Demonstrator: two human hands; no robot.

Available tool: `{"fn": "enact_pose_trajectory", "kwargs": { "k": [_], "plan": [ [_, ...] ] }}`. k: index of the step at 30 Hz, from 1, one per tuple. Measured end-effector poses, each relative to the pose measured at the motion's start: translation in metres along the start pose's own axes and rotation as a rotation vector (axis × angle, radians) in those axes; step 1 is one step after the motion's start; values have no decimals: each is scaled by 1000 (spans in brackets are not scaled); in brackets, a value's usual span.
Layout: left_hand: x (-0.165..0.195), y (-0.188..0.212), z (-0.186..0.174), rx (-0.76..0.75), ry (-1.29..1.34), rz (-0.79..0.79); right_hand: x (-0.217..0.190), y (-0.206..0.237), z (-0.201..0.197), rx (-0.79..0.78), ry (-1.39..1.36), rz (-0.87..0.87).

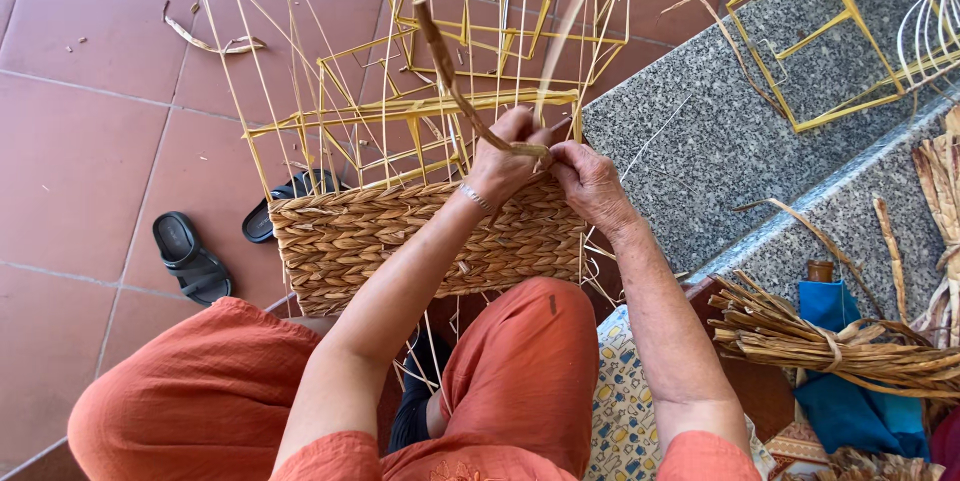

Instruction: The person weaves a rectangular basket by hand, interlacing dried plant strips through a yellow wire frame. They repeatedly pull and tuck the strips to build up the basket walls, occasionally adjusting the frame and adding new strips from a nearby bundle.

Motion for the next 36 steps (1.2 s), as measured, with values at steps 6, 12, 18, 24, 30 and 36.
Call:
{"fn": "enact_pose_trajectory", "kwargs": {
  "k": [6,12,18,24,30,36],
  "plan": [
    [-3,74,-27,-78,739,-449,-12,-9,14,74,112,-143],
    [18,60,-63,80,-392,580,-10,-11,10,-68,147,-128],
    [-7,63,-82,73,-861,607,7,-5,25,34,196,70],
    [-15,72,-61,36,-770,447,3,2,50,322,435,-336],
    [-9,81,-16,-138,-859,418,-14,2,48,146,330,-390],
    [-31,52,-23,-360,-781,154,-17,-4,9,-186,23,-84]
  ]
}}
Point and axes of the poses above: each hand's wrist, its own y-axis away from the middle knuckle, its own z-axis out of the palm, x = y × z, the point moved 2 cm from there along -y, towards the middle knuckle, and after that the axes turned 9 degrees about x, right-handed, at the moved point
